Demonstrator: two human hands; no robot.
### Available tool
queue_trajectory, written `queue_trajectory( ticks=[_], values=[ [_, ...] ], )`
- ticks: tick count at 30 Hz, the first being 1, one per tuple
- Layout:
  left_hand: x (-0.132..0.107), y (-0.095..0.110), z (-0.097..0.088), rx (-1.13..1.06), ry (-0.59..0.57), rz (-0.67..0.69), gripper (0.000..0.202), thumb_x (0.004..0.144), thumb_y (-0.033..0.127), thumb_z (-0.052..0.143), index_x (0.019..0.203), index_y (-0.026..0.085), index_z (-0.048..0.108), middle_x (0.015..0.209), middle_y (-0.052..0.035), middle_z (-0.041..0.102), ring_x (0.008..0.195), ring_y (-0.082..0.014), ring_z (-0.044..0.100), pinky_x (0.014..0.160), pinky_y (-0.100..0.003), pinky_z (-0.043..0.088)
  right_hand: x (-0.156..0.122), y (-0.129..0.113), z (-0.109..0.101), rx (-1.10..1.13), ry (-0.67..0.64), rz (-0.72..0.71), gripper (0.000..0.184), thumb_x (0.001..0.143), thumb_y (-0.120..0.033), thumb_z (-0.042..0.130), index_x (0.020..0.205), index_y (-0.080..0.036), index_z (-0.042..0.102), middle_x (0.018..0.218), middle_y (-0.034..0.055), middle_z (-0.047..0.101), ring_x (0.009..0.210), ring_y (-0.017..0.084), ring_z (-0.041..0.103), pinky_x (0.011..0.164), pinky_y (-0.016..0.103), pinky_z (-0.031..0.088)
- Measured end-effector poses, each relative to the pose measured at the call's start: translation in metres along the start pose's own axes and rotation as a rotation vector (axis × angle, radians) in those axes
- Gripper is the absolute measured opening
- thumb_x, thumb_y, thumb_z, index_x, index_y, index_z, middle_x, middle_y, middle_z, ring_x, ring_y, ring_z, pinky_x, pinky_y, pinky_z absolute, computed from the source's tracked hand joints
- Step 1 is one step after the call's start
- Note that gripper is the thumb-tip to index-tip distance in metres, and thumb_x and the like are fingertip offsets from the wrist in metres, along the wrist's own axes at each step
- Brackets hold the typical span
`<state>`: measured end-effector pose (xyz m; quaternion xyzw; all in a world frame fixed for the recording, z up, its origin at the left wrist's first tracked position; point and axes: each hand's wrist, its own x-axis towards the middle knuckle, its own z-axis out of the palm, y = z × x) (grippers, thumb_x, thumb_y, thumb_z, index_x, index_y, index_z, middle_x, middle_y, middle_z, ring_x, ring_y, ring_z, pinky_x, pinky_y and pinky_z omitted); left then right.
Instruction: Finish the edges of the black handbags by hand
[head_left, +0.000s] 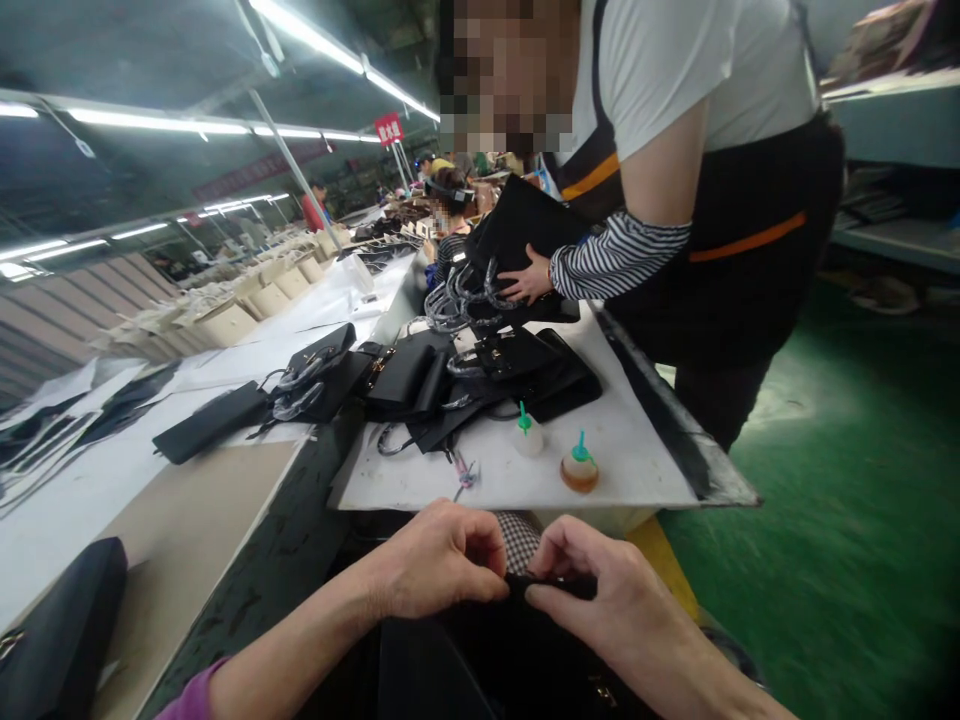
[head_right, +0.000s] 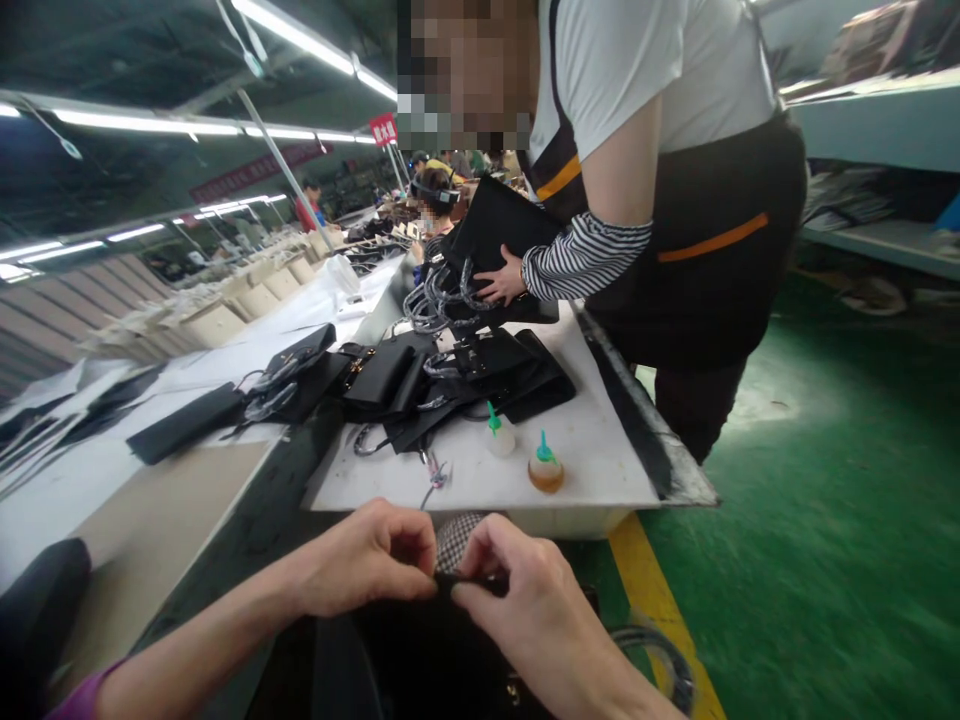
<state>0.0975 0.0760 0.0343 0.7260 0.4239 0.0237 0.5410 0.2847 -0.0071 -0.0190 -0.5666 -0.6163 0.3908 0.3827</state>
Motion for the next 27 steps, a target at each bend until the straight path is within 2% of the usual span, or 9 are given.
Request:
queue_trajectory(
  ticks=[3, 5, 7, 9, 13, 16, 18, 23, 27],
  values=[
    [0.006, -0.007, -0.002, -0.207, -0.06, -0.036, 0.027, 0.059, 0.015, 0.08, 0.082, 0.016, 0.064, 0.062, 0.0062, 0.061, 0.055, -0.0088, 0.049, 0.052, -0.019, 0.034, 0.002, -0.001, -0.001, 0.053, -0.035, 0.007, 0.012, 0.077, -0.014, 0.065, 0.078, -0.021, 0.056, 0.071, -0.005, 0.064, 0.065, 0.013, 0.058, 0.06, 0.023, 0.042],
    [0.008, -0.01, -0.004, -0.253, -0.116, -0.057, 0.03, 0.059, 0.015, 0.08, 0.087, 0.015, 0.069, 0.063, 0.0054, 0.063, 0.057, -0.0094, 0.051, 0.056, -0.02, 0.037, 0.004, -0.002, -0.008, 0.023, -0.107, 0.009, 0.01, 0.077, -0.016, 0.067, 0.078, -0.021, 0.058, 0.068, -0.0056, 0.063, 0.064, 0.013, 0.057, 0.057, 0.022, 0.04],
    [0.009, -0.011, -0.006, -0.247, -0.158, -0.068, 0.023, 0.063, 0.017, 0.078, 0.086, 0.014, 0.073, 0.066, 0.0037, 0.064, 0.061, -0.01, 0.052, 0.061, -0.021, 0.039, 0.007, -0.002, -0.022, -0.073, -0.214, 0.008, 0.003, 0.08, -0.02, 0.067, 0.078, -0.021, 0.064, 0.066, -0.0054, 0.063, 0.062, 0.013, 0.056, 0.054, 0.021, 0.038],
    [0.009, -0.013, -0.008, -0.226, -0.177, -0.077, 0.018, 0.068, 0.019, 0.074, 0.085, 0.014, 0.075, 0.07, 0.0027, 0.065, 0.063, -0.0101, 0.052, 0.063, -0.021, 0.04, 0.007, -0.001, -0.041, -0.159, -0.332, 0.001, 0.009, 0.085, -0.023, 0.064, 0.08, -0.022, 0.072, 0.065, -0.0046, 0.064, 0.061, 0.013, 0.056, 0.054, 0.021, 0.037],
    [0.007, -0.021, -0.008, -0.096, -0.19, -0.007, 0.021, 0.077, 0.027, 0.072, 0.095, 0.016, 0.077, 0.082, 0.0003, 0.068, 0.073, -0.0131, 0.056, 0.067, -0.022, 0.043, -0.003, 0.005, -0.068, -0.101, -0.478, 0.033, 0.02, 0.091, -0.026, 0.058, 0.093, -0.024, 0.077, 0.076, -0.0041, 0.069, 0.067, 0.014, 0.058, 0.06, 0.021, 0.04],
    [0.008, -0.027, -0.007, 0.006, -0.198, 0.066, 0.021, 0.081, 0.032, 0.072, 0.094, 0.018, 0.078, 0.086, -0.0005, 0.068, 0.078, -0.0148, 0.057, 0.07, -0.023, 0.044, -0.015, 0.013, -0.07, -0.007, -0.444, 0.141, 0.02, 0.091, -0.031, 0.059, 0.092, -0.021, 0.077, 0.075, -0.0039, 0.068, 0.066, 0.013, 0.057, 0.059, 0.021, 0.041],
    [0.009, -0.029, -0.008, 0.004, -0.215, 0.063, 0.02, 0.082, 0.033, 0.071, 0.093, 0.017, 0.078, 0.085, -0.0002, 0.067, 0.077, -0.0145, 0.057, 0.07, -0.022, 0.044, -0.022, 0.017, -0.066, 0.058, -0.397, 0.176, 0.023, 0.093, -0.033, 0.058, 0.091, -0.02, 0.077, 0.073, -0.0033, 0.067, 0.065, 0.014, 0.056, 0.059, 0.021, 0.041],
    [0.014, -0.027, -0.01, -0.002, -0.254, 0.087, 0.019, 0.084, 0.033, 0.071, 0.091, 0.017, 0.078, 0.084, -0.0001, 0.068, 0.079, -0.0147, 0.058, 0.071, -0.022, 0.045, -0.034, 0.028, -0.048, 0.126, -0.228, 0.082, 0.028, 0.096, -0.035, 0.055, 0.095, -0.02, 0.078, 0.082, -0.001, 0.072, 0.074, 0.016, 0.061, 0.066, 0.022, 0.045],
    [0.016, -0.025, -0.01, 0.061, -0.245, 0.141, 0.02, 0.085, 0.033, 0.071, 0.09, 0.016, 0.077, 0.083, -0.0006, 0.067, 0.078, -0.0145, 0.058, 0.07, -0.021, 0.045, -0.043, 0.039, -0.031, 0.267, -0.096, 0.155, 0.028, 0.095, -0.04, 0.058, 0.104, -0.023, 0.078, 0.088, -0.0009, 0.076, 0.078, 0.017, 0.065, 0.069, 0.022, 0.047]
  ],
)
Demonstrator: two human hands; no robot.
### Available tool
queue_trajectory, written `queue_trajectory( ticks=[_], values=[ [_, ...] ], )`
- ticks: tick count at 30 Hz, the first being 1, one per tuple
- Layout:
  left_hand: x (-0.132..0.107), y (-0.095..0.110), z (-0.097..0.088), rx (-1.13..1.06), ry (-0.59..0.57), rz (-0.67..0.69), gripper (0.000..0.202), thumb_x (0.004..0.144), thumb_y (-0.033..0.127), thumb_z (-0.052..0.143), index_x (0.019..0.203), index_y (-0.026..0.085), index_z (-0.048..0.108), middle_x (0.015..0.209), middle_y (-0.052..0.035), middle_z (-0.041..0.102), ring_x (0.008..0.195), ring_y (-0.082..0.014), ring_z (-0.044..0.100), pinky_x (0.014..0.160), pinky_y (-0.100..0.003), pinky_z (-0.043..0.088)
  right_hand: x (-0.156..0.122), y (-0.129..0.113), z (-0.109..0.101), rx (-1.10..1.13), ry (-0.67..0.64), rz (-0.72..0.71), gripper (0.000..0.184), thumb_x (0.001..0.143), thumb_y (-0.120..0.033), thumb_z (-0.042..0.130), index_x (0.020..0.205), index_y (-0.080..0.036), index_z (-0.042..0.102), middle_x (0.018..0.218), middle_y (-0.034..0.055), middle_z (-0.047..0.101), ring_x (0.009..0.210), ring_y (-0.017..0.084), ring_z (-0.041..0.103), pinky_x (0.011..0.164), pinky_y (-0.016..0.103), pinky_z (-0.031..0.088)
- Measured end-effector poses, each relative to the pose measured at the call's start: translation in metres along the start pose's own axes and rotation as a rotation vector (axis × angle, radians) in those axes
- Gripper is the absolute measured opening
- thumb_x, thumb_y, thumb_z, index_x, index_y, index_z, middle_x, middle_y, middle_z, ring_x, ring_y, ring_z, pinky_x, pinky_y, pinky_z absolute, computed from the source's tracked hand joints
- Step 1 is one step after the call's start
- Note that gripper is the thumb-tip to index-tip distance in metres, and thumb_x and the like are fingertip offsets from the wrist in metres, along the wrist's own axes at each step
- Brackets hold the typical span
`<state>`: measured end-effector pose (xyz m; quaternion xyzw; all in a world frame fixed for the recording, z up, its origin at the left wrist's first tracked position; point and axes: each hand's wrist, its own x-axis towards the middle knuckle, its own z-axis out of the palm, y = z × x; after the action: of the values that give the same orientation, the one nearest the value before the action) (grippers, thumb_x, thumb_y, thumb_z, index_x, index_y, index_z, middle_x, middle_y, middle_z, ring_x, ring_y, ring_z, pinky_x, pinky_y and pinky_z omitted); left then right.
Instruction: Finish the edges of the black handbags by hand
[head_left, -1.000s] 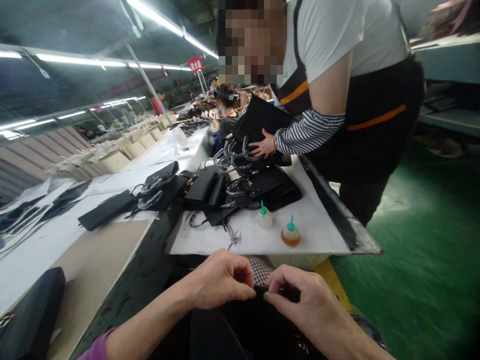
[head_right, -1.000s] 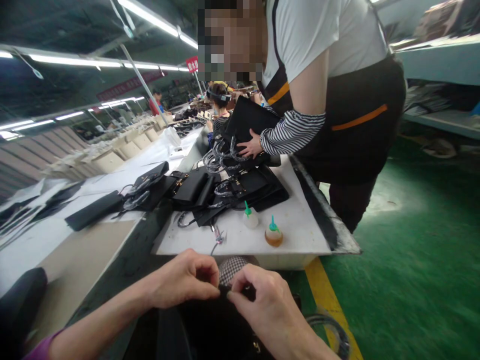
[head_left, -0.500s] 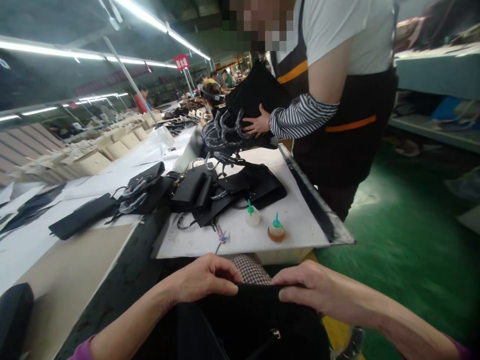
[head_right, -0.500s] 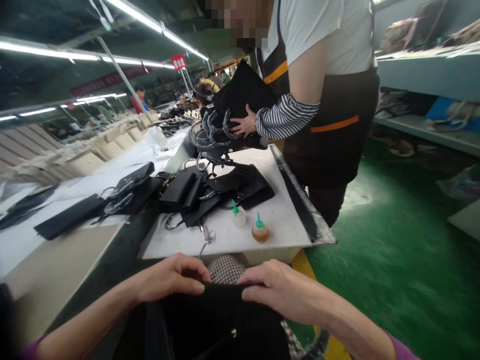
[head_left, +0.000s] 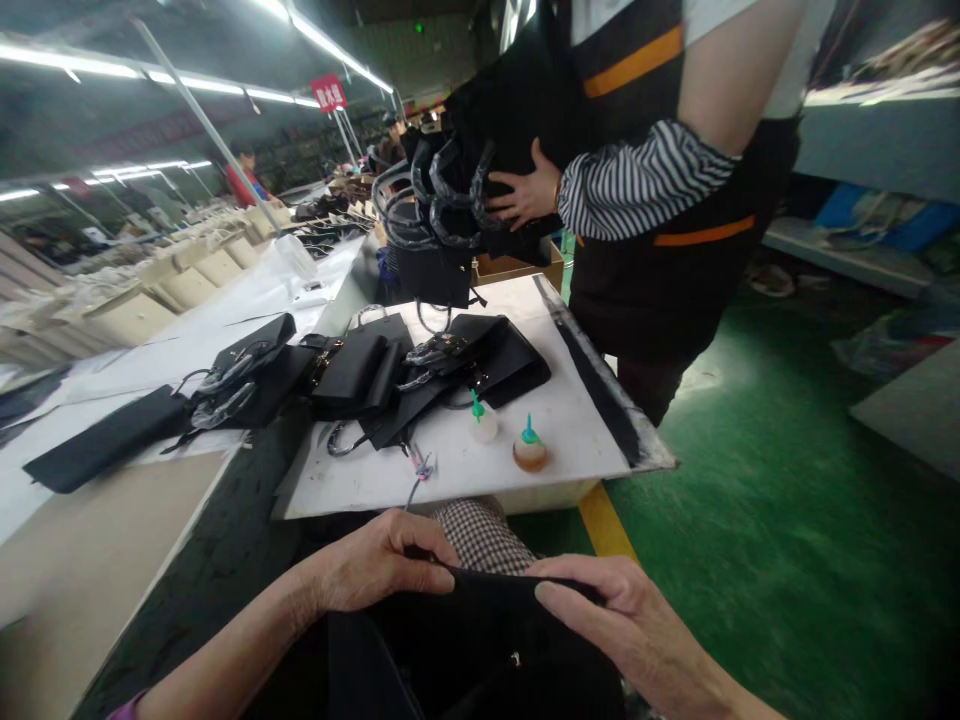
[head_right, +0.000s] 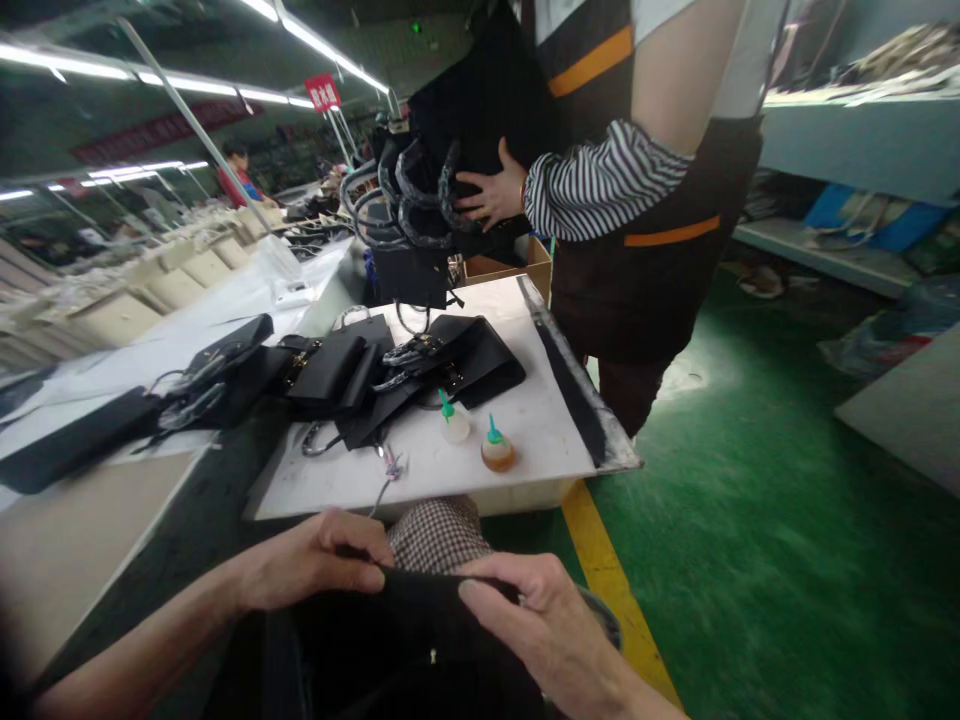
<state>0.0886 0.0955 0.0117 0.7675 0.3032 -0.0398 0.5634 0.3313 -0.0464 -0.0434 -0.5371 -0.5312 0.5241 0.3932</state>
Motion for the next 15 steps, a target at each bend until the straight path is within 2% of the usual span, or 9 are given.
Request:
queue_trajectory(
  ticks=[3, 5, 7, 10, 12, 15],
  values=[
    [0.004, 0.009, 0.005, 0.018, -0.015, 0.034, 0.024, 0.087, 0.035, 0.068, 0.095, 0.014, 0.076, 0.084, -0.0023, 0.068, 0.077, -0.0152, 0.059, 0.069, -0.022, 0.045, -0.002, 0.003, 0.004, 0.078, 0.015, 0.047, 0.031, 0.093, -0.044, 0.06, 0.106, -0.022, 0.078, 0.089, 0.0005, 0.076, 0.08, 0.019, 0.066, 0.069, 0.023, 0.049],
    [0.009, 0.017, 0.011, 0.026, -0.063, 0.094, 0.026, 0.091, 0.034, 0.064, 0.103, 0.014, 0.075, 0.089, -0.0039, 0.069, 0.081, -0.0166, 0.061, 0.072, -0.023, 0.046, 0.0, -0.004, 0.001, 0.059, -0.034, 0.062, 0.033, 0.093, -0.046, 0.059, 0.106, -0.022, 0.078, 0.087, 0.0017, 0.076, 0.078, 0.02, 0.066, 0.066, 0.024, 0.049],
    [0.015, 0.023, 0.019, 0.089, -0.105, 0.183, 0.025, 0.093, 0.034, 0.062, 0.101, 0.014, 0.075, 0.086, -0.0033, 0.068, 0.079, -0.0159, 0.061, 0.071, -0.022, 0.045, 0.004, -0.017, -0.005, -0.02, -0.11, 0.033, 0.032, 0.093, -0.044, 0.058, 0.104, -0.021, 0.078, 0.089, 0.003, 0.076, 0.081, 0.022, 0.067, 0.071, 0.026, 0.051],
    [0.025, 0.028, 0.031, 0.181, -0.084, 0.275, 0.028, 0.093, 0.033, 0.062, 0.082, 0.011, 0.075, 0.07, -0.001, 0.062, 0.068, -0.0132, 0.057, 0.063, -0.02, 0.041, 0.011, -0.037, -0.011, -0.177, -0.201, -0.037, 0.028, 0.092, -0.041, 0.059, 0.103, -0.022, 0.077, 0.102, 0.0046, 0.075, 0.096, 0.026, 0.066, 0.086, 0.03, 0.05],
    [0.028, 0.029, 0.036, 0.199, -0.058, 0.305, 0.027, 0.093, 0.032, 0.063, 0.081, 0.011, 0.075, 0.07, -0.0016, 0.064, 0.069, -0.0133, 0.059, 0.064, -0.02, 0.041, 0.014, -0.041, -0.013, -0.269, -0.253, -0.017, 0.029, 0.092, -0.044, 0.058, 0.106, -0.025, 0.075, 0.104, 0.0044, 0.074, 0.098, 0.027, 0.066, 0.085, 0.031, 0.05],
    [0.026, 0.029, 0.035, 0.178, -0.017, 0.31, 0.024, 0.09, 0.034, 0.067, 0.089, 0.013, 0.078, 0.076, -0.003, 0.07, 0.071, -0.0148, 0.062, 0.066, -0.02, 0.044, 0.018, -0.029, -0.012, -0.362, -0.355, 0.04, 0.032, 0.093, -0.051, 0.055, 0.101, -0.026, 0.074, 0.096, 0.0037, 0.073, 0.092, 0.026, 0.066, 0.077, 0.029, 0.05]
  ],
)
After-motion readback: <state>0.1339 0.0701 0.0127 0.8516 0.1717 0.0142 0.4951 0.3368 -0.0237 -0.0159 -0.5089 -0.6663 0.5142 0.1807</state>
